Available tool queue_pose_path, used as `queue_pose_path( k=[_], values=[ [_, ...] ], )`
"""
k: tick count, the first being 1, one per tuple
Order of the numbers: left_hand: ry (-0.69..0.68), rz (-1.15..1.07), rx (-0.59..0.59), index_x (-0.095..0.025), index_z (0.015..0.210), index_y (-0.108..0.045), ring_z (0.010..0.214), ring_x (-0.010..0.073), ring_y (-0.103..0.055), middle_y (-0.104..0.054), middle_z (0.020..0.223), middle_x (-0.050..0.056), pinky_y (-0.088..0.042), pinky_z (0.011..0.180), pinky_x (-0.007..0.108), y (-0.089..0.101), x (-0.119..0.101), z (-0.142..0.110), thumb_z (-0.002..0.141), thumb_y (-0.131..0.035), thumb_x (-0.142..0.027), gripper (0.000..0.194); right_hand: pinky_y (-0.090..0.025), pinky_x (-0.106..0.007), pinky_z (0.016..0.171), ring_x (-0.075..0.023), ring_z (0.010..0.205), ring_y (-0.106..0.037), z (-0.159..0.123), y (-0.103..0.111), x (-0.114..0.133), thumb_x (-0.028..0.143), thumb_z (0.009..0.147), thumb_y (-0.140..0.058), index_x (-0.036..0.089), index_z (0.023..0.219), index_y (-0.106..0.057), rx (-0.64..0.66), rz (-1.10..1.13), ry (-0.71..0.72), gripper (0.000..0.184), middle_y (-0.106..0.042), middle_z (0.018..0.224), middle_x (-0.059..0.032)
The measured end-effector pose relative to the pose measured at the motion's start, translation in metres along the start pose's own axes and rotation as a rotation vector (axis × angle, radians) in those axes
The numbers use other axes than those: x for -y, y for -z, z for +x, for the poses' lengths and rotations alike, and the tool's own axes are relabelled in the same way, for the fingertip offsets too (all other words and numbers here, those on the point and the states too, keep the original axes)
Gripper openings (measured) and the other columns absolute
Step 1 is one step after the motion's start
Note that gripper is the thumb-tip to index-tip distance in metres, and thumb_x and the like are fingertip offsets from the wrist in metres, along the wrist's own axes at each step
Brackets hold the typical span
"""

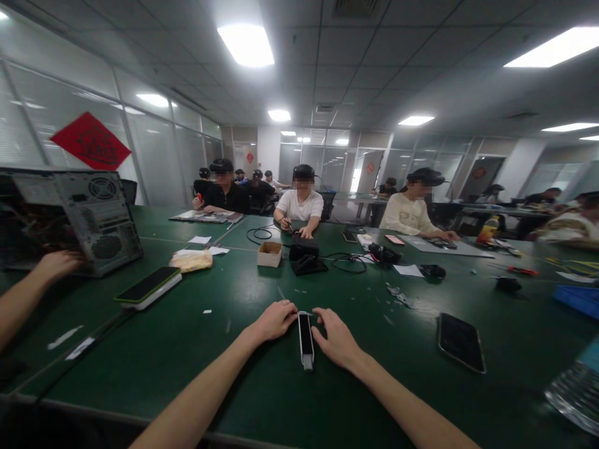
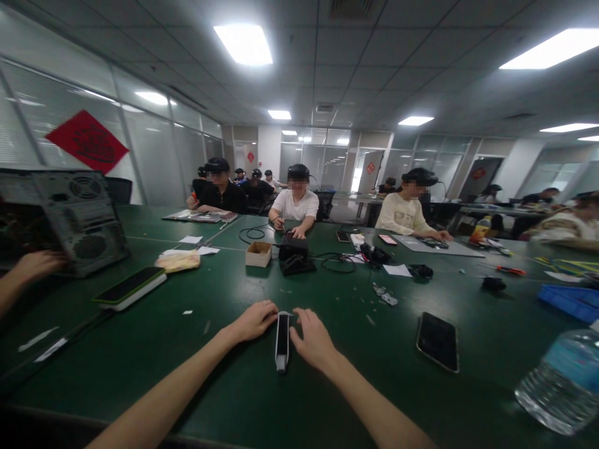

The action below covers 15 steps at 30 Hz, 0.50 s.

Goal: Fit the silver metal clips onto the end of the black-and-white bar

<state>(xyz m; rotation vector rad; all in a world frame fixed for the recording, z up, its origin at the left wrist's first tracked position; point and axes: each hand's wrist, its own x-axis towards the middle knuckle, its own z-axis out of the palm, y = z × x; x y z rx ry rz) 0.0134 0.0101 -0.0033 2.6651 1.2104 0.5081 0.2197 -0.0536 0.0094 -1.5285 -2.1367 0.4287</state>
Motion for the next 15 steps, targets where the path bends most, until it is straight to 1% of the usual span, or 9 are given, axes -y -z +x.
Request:
queue_pose_path(
  k=[2, 3, 5, 8, 12, 15],
  values=[
    [-0.011, -0.027, 0.004, -0.019, 0.099, -0.057, 0.088, 0.0155, -0.056, -0.059, 0.095, 0.004, -0.043, 0.079, 0.025, -0.001, 0.000, 0.000, 0.094, -0.040, -0.025, 0.019, -0.044, -0.034, 0.090, -0.0228, 0.104, -0.052, 0.007, -0.002, -0.012, 0.028, 0.086, -0.047, 0.020, 0.129, -0.047, -0.020, -0.019, 0.025, 0.043, -0.053, 0.116, -0.0087],
    [-0.014, -0.036, 0.009, -0.019, 0.101, -0.057, 0.089, 0.0154, -0.056, -0.059, 0.096, 0.004, -0.043, 0.079, 0.025, -0.001, -0.001, 0.000, 0.094, -0.039, -0.024, 0.020, -0.043, -0.035, 0.091, -0.0232, 0.106, -0.051, 0.009, -0.003, -0.016, 0.028, 0.087, -0.046, 0.021, 0.126, -0.050, -0.013, -0.027, 0.038, 0.040, -0.053, 0.116, -0.0080],
    [-0.019, -0.043, 0.016, -0.019, 0.102, -0.058, 0.089, 0.0152, -0.056, -0.059, 0.097, 0.004, -0.043, 0.080, 0.025, -0.001, -0.003, 0.000, 0.094, -0.038, -0.023, 0.022, -0.043, -0.036, 0.091, -0.0227, 0.105, -0.051, 0.012, -0.004, -0.021, 0.028, 0.089, -0.044, 0.021, 0.115, -0.057, 0.007, -0.039, 0.058, 0.030, -0.055, 0.113, -0.0068],
    [-0.033, -0.030, 0.022, -0.019, 0.100, -0.060, 0.087, 0.0149, -0.057, -0.059, 0.096, 0.004, -0.044, 0.079, 0.024, 0.001, -0.006, -0.001, 0.093, -0.041, -0.023, 0.021, -0.044, -0.035, 0.088, -0.0208, 0.100, -0.052, 0.012, -0.004, -0.023, 0.029, 0.090, -0.044, 0.019, 0.102, -0.062, 0.011, -0.055, 0.065, 0.023, -0.057, 0.106, -0.0061],
    [-0.032, 0.011, 0.018, -0.019, 0.095, -0.062, 0.080, 0.0150, -0.057, -0.060, 0.091, 0.003, -0.043, 0.073, 0.024, 0.005, -0.008, -0.002, 0.090, -0.047, -0.027, 0.018, -0.045, -0.033, 0.085, -0.0196, 0.096, -0.053, 0.010, -0.004, -0.021, 0.028, 0.092, -0.042, 0.019, 0.100, -0.062, -0.023, -0.047, 0.093, 0.024, -0.058, 0.103, -0.0060],
    [-0.019, 0.034, 0.007, -0.019, 0.092, -0.062, 0.079, 0.0154, -0.057, -0.060, 0.088, 0.003, -0.043, 0.072, 0.024, 0.007, -0.008, -0.002, 0.089, -0.048, -0.029, 0.017, -0.045, -0.032, 0.085, -0.0197, 0.096, -0.054, 0.010, -0.004, -0.022, 0.028, 0.093, -0.041, 0.018, 0.099, -0.062, -0.063, -0.035, 0.112, 0.024, -0.059, 0.102, -0.0068]
  ],
)
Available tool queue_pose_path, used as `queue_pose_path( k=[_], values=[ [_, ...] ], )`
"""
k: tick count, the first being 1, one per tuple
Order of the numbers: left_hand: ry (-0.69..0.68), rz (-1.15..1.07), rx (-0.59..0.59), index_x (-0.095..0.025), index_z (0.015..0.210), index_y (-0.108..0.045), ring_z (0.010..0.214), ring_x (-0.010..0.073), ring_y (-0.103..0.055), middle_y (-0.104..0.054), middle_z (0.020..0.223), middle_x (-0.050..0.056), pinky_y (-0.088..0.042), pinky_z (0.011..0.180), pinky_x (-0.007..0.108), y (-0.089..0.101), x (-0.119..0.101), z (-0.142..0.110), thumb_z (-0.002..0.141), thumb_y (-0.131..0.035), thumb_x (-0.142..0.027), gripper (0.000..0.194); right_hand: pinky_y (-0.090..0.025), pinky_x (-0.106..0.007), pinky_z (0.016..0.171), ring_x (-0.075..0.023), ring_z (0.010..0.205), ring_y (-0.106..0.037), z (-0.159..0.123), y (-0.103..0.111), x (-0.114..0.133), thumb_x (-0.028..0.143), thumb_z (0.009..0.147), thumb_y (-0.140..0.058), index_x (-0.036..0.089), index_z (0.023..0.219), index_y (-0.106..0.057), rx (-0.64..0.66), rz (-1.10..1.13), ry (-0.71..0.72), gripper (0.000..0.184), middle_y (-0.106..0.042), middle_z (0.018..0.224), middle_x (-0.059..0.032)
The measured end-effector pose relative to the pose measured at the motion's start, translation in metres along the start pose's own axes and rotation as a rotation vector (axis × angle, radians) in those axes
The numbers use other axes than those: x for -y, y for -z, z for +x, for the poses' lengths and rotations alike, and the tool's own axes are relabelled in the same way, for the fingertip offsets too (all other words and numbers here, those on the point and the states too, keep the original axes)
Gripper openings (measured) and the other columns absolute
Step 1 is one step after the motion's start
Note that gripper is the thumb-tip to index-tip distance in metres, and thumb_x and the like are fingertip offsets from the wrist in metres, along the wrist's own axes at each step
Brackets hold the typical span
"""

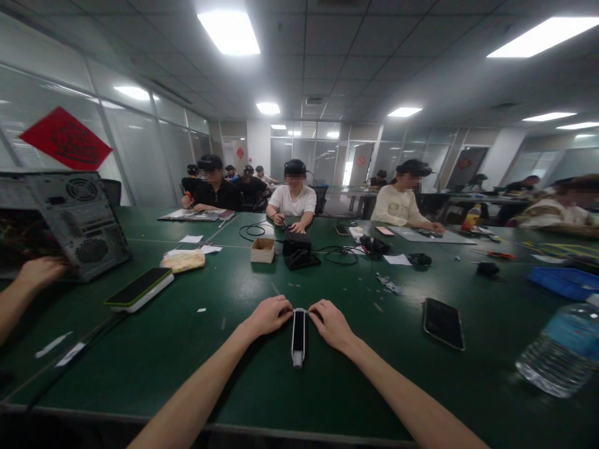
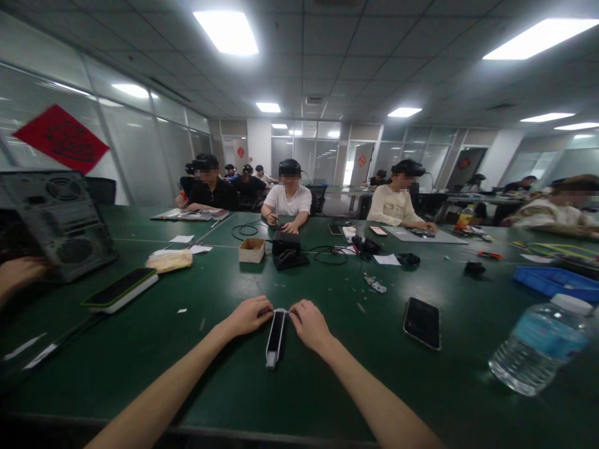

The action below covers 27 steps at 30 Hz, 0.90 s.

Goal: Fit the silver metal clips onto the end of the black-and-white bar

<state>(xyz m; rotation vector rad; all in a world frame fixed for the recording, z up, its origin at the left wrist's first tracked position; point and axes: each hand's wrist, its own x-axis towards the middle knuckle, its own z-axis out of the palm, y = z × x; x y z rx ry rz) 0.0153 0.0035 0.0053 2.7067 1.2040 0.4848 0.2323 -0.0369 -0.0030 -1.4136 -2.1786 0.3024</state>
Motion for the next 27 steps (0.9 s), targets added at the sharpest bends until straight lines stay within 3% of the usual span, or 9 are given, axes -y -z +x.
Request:
queue_pose_path(
  k=[6, 10, 15, 18, 23, 27],
  values=[
    [-0.012, -0.031, -0.010, -0.019, 0.091, -0.061, 0.078, 0.0148, -0.057, -0.060, 0.087, 0.003, -0.043, 0.071, 0.023, 0.003, -0.001, -0.001, 0.089, -0.048, -0.030, 0.017, -0.042, -0.034, 0.089, -0.0202, 0.101, -0.052, 0.000, -0.002, -0.001, 0.035, 0.093, -0.040, 0.019, 0.106, -0.061, 0.002, -0.016, -0.010, 0.029, -0.057, 0.108, -0.0072],
    [-0.010, -0.059, 0.014, -0.018, 0.090, -0.061, 0.076, 0.0145, -0.057, -0.060, 0.087, 0.003, -0.043, 0.069, 0.023, 0.005, 0.000, -0.002, 0.088, -0.048, -0.030, 0.018, -0.035, -0.040, 0.099, -0.0245, 0.118, -0.042, 0.007, -0.001, -0.022, 0.051, 0.090, -0.038, 0.017, 0.126, -0.048, -0.039, -0.089, -0.135, 0.050, -0.048, 0.126, -0.0111],
    [-0.002, -0.082, 0.016, -0.018, 0.090, -0.061, 0.078, 0.0150, -0.057, -0.060, 0.089, 0.004, -0.044, 0.071, 0.025, 0.005, 0.000, -0.002, 0.089, -0.047, -0.033, 0.021, -0.010, -0.051, 0.108, -0.0371, 0.134, -0.015, 0.018, 0.018, -0.102, 0.059, 0.085, -0.038, 0.003, 0.140, -0.026, -0.229, -0.349, -0.599, 0.079, -0.023, 0.143, -0.0247],
    [0.011, -0.091, 0.016, -0.018, 0.090, -0.062, 0.077, 0.0154, -0.057, -0.061, 0.089, 0.004, -0.044, 0.071, 0.025, 0.006, -0.001, -0.002, 0.088, -0.046, -0.033, 0.022, 0.000, -0.056, 0.106, -0.0427, 0.135, -0.007, 0.018, 0.035, -0.155, 0.061, 0.081, -0.041, 0.000, 0.142, -0.018, -0.324, -0.402, -0.843, 0.089, -0.013, 0.145, -0.0304],
    [0.019, -0.114, 0.031, -0.018, 0.088, -0.062, 0.077, 0.0155, -0.057, -0.061, 0.089, 0.004, -0.045, 0.070, 0.025, 0.008, -0.004, -0.001, 0.088, -0.046, -0.034, 0.022, -0.005, -0.058, 0.104, -0.0471, 0.133, -0.012, 0.025, 0.054, -0.211, 0.073, 0.074, -0.039, 0.001, 0.141, -0.023, -0.342, -0.391, -1.019, 0.100, -0.017, 0.143, -0.0343],
    [0.030, -0.110, 0.019, -0.018, 0.089, -0.062, 0.077, 0.0154, -0.057, -0.061, 0.088, 0.004, -0.044, 0.069, 0.025, 0.006, -0.005, 0.001, 0.089, -0.046, -0.033, 0.022, -0.016, -0.055, 0.103, -0.0442, 0.130, -0.024, 0.040, 0.063, -0.241, 0.077, 0.075, -0.035, 0.005, 0.140, -0.029, -0.308, -0.346, -1.015, 0.098, -0.027, 0.140, -0.0322]
  ],
)
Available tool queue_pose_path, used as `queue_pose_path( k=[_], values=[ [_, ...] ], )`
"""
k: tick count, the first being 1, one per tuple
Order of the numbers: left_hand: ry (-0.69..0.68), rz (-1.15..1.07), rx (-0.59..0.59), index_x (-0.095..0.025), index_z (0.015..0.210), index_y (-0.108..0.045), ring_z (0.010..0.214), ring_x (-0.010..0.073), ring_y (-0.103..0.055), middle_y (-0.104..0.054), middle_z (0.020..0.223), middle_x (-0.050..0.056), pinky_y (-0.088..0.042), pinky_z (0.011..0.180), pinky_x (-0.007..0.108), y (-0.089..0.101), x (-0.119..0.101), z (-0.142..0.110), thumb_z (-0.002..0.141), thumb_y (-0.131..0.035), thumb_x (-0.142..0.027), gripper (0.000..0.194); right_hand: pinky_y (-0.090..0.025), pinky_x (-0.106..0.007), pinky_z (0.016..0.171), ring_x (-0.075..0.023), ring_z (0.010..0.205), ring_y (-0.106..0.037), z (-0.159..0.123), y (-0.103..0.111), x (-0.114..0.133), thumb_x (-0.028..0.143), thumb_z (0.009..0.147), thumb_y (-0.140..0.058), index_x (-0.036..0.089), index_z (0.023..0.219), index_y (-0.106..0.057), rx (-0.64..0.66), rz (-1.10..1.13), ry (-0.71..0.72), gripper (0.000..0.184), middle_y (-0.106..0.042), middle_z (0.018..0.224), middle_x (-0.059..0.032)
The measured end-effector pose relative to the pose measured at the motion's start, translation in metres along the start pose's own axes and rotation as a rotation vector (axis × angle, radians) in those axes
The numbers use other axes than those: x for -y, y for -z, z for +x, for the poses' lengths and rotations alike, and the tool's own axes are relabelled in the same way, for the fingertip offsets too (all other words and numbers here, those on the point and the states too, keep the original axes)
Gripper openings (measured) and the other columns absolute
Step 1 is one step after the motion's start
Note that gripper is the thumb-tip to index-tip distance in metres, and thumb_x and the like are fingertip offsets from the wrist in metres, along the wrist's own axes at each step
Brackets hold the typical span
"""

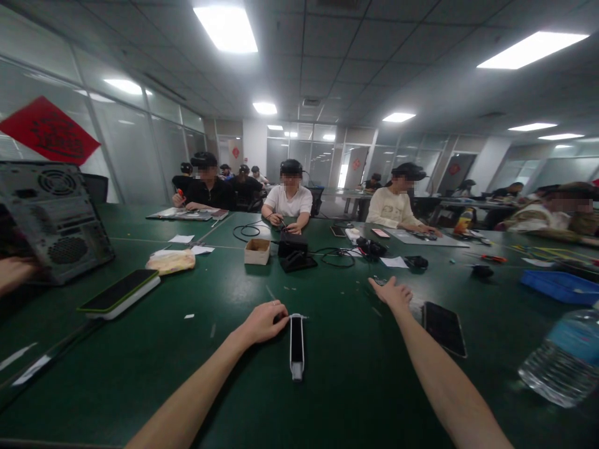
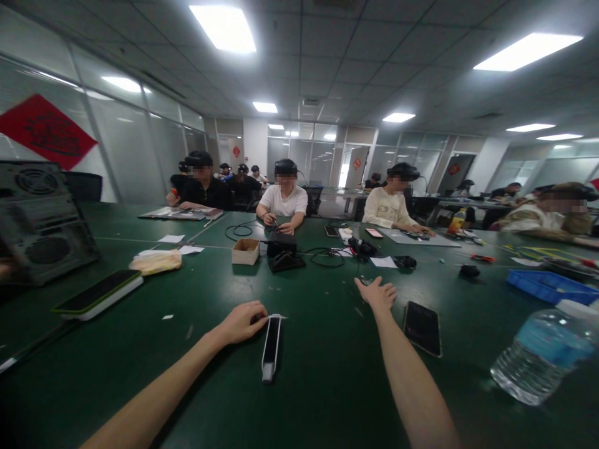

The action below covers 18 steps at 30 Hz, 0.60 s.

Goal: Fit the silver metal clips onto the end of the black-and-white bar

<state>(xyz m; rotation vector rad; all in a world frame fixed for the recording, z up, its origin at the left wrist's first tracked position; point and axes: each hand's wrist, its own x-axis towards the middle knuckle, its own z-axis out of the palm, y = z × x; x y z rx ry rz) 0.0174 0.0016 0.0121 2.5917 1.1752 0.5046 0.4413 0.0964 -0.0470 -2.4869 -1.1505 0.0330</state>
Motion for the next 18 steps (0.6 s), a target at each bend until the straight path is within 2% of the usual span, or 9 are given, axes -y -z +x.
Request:
queue_pose_path(
  k=[4, 7, 10, 15, 18],
  values=[
    [0.012, 0.005, 0.016, -0.019, 0.088, -0.062, 0.076, 0.0152, -0.057, -0.061, 0.086, 0.003, -0.044, 0.067, 0.024, -0.002, -0.002, 0.004, 0.087, -0.048, -0.030, 0.019, -0.022, -0.048, 0.104, -0.0367, 0.130, -0.030, 0.030, -0.005, 0.001, 0.069, 0.081, -0.038, 0.010, 0.142, -0.030, 0.128, -0.023, 0.270, 0.085, -0.032, 0.140, -0.0248],
    [0.008, 0.006, 0.015, -0.019, 0.088, -0.062, 0.076, 0.0149, -0.057, -0.061, 0.086, 0.003, -0.043, 0.067, 0.025, -0.003, -0.003, 0.006, 0.087, -0.048, -0.030, 0.018, -0.023, -0.040, 0.107, -0.0294, 0.132, -0.031, 0.042, -0.007, 0.004, 0.059, 0.087, -0.039, 0.014, 0.139, -0.038, 0.226, -0.034, 0.457, 0.069, -0.033, 0.143, -0.0170],
    [0.006, 0.003, 0.013, -0.019, 0.088, -0.061, 0.075, 0.0146, -0.057, -0.061, 0.087, 0.002, -0.043, 0.067, 0.025, -0.003, -0.003, 0.006, 0.087, -0.047, -0.030, 0.018, -0.024, -0.035, 0.107, -0.0252, 0.131, -0.034, 0.044, -0.006, 0.006, 0.053, 0.090, -0.036, 0.015, 0.135, -0.045, 0.257, -0.027, 0.515, 0.059, -0.036, 0.143, -0.0133],
    [0.017, -0.005, 0.017, -0.019, 0.088, -0.061, 0.076, 0.0148, -0.057, -0.061, 0.086, 0.002, -0.042, 0.067, 0.025, -0.003, -0.003, 0.006, 0.087, -0.047, -0.030, 0.018, -0.021, -0.037, 0.108, -0.0250, 0.133, -0.030, 0.029, -0.004, 0.009, 0.048, 0.092, -0.037, 0.016, 0.135, -0.045, 0.275, -0.022, 0.571, 0.055, -0.038, 0.142, -0.0106],
    [0.017, -0.011, 0.012, -0.019, 0.087, -0.061, 0.075, 0.0148, -0.057, -0.061, 0.086, 0.002, -0.042, 0.066, 0.025, -0.003, -0.003, 0.006, 0.087, -0.048, -0.031, 0.018, -0.022, -0.035, 0.108, -0.0228, 0.134, -0.029, 0.017, -0.003, 0.012, 0.048, 0.092, -0.038, 0.016, 0.136, -0.043, 0.289, -0.018, 0.625, 0.055, -0.038, 0.143, -0.0084]
  ],
)
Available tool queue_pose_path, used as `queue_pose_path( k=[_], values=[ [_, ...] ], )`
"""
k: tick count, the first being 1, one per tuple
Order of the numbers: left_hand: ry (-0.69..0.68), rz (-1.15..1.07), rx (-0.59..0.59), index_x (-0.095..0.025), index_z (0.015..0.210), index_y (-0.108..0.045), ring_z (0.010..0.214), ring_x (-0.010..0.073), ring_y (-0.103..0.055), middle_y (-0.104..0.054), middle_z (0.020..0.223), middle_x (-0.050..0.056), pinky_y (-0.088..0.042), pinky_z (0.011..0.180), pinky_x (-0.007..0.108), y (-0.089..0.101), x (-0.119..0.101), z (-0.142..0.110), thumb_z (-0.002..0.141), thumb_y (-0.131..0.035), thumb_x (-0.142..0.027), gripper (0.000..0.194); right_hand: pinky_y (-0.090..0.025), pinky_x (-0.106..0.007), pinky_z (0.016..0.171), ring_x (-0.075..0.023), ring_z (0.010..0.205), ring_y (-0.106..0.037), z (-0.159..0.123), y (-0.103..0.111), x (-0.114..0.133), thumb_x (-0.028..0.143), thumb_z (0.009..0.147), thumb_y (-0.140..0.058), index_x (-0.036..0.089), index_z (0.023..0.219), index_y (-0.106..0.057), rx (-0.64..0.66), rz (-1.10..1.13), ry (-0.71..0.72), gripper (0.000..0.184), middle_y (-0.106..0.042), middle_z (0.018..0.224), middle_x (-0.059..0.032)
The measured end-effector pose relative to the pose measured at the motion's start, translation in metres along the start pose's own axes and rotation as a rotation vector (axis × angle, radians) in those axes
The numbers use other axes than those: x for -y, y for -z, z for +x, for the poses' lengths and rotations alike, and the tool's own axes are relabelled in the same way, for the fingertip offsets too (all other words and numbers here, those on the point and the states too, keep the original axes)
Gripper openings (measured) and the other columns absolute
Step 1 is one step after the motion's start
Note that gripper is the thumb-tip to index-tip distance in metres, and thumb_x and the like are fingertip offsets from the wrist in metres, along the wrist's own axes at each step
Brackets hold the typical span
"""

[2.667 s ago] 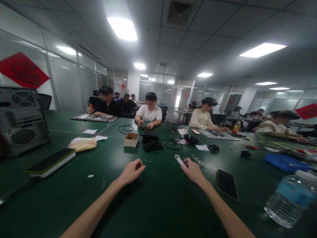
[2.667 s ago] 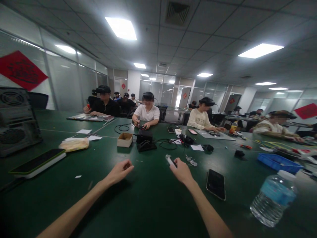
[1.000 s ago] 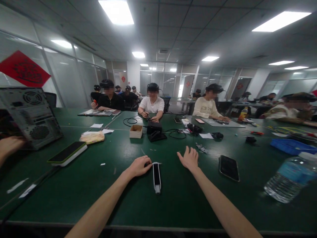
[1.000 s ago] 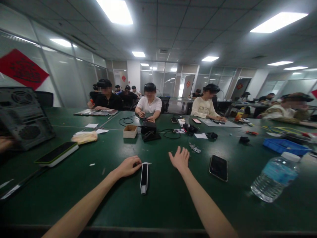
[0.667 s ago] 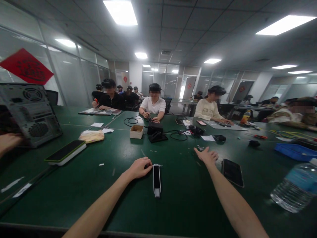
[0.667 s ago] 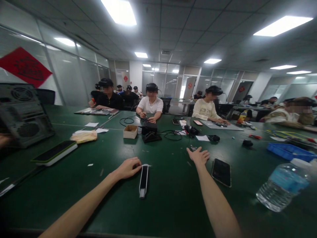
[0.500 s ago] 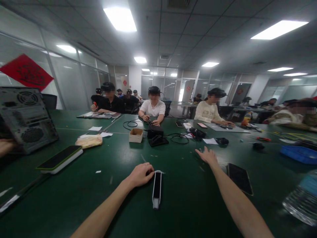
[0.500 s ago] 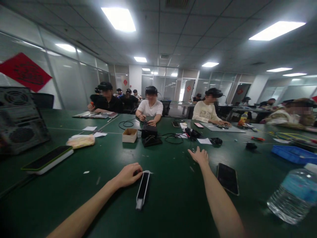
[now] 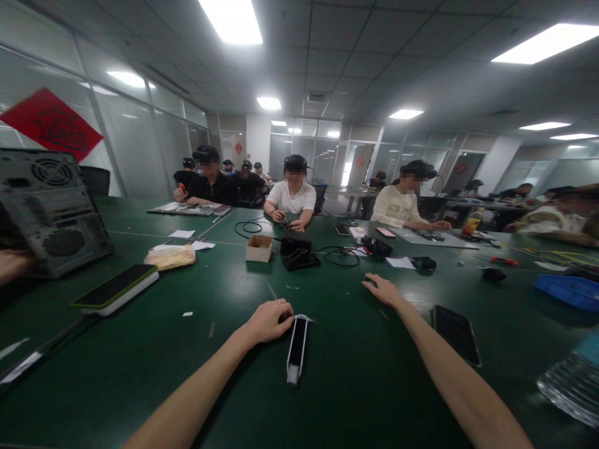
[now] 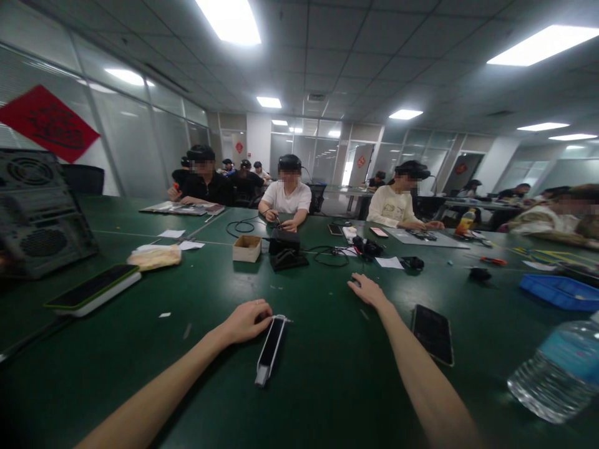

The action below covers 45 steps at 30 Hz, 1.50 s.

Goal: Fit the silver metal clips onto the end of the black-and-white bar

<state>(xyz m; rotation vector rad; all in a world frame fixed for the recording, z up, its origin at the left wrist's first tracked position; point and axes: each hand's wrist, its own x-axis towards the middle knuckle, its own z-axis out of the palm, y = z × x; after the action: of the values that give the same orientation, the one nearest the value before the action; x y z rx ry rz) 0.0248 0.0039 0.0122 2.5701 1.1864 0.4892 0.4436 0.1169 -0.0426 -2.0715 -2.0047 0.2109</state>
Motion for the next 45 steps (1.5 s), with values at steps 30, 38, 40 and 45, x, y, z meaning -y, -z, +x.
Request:
queue_pose_path(
  k=[30, 38, 40, 45],
  values=[
    [0.003, 0.047, 0.013, -0.019, 0.088, -0.059, 0.074, 0.0131, -0.057, -0.060, 0.085, 0.001, -0.042, 0.066, 0.023, -0.006, 0.004, 0.001, 0.089, -0.046, -0.032, 0.018, -0.025, -0.038, 0.110, -0.0219, 0.132, -0.035, -0.081, -0.019, 0.092, 0.051, 0.087, -0.045, 0.021, 0.134, -0.046, 0.027, 0.171, 0.417, 0.056, -0.038, 0.143, -0.0049],
    [0.021, 0.052, 0.020, -0.019, 0.089, -0.060, 0.075, 0.0137, -0.057, -0.060, 0.085, 0.001, -0.042, 0.067, 0.024, -0.001, 0.000, -0.001, 0.089, -0.046, -0.032, 0.019, -0.024, -0.033, 0.111, -0.0205, 0.133, -0.032, -0.028, -0.009, 0.061, 0.044, 0.093, -0.030, 0.010, 0.138, -0.040, -0.184, 0.118, 0.040, 0.057, -0.039, 0.142, -0.0107],
    [0.021, 0.053, 0.027, -0.020, 0.090, -0.060, 0.076, 0.0138, -0.057, -0.061, 0.086, 0.001, -0.043, 0.069, 0.025, -0.001, 0.000, -0.001, 0.089, -0.045, -0.033, 0.019, -0.024, -0.039, 0.110, -0.0251, 0.134, -0.029, -0.004, -0.009, 0.051, 0.040, 0.093, -0.029, 0.004, 0.140, -0.034, -0.176, 0.087, -0.052, 0.060, -0.035, 0.143, -0.0170],
    [0.013, 0.088, 0.031, -0.021, 0.091, -0.059, 0.076, 0.0141, -0.057, -0.061, 0.085, 0.001, -0.043, 0.070, 0.025, -0.001, 0.000, -0.001, 0.090, -0.045, -0.032, 0.018, -0.017, -0.043, 0.112, -0.0254, 0.136, -0.025, 0.014, -0.015, 0.046, 0.041, 0.092, -0.032, 0.011, 0.138, -0.039, -0.037, 0.076, -0.022, 0.056, -0.035, 0.144, -0.0114]
  ],
)
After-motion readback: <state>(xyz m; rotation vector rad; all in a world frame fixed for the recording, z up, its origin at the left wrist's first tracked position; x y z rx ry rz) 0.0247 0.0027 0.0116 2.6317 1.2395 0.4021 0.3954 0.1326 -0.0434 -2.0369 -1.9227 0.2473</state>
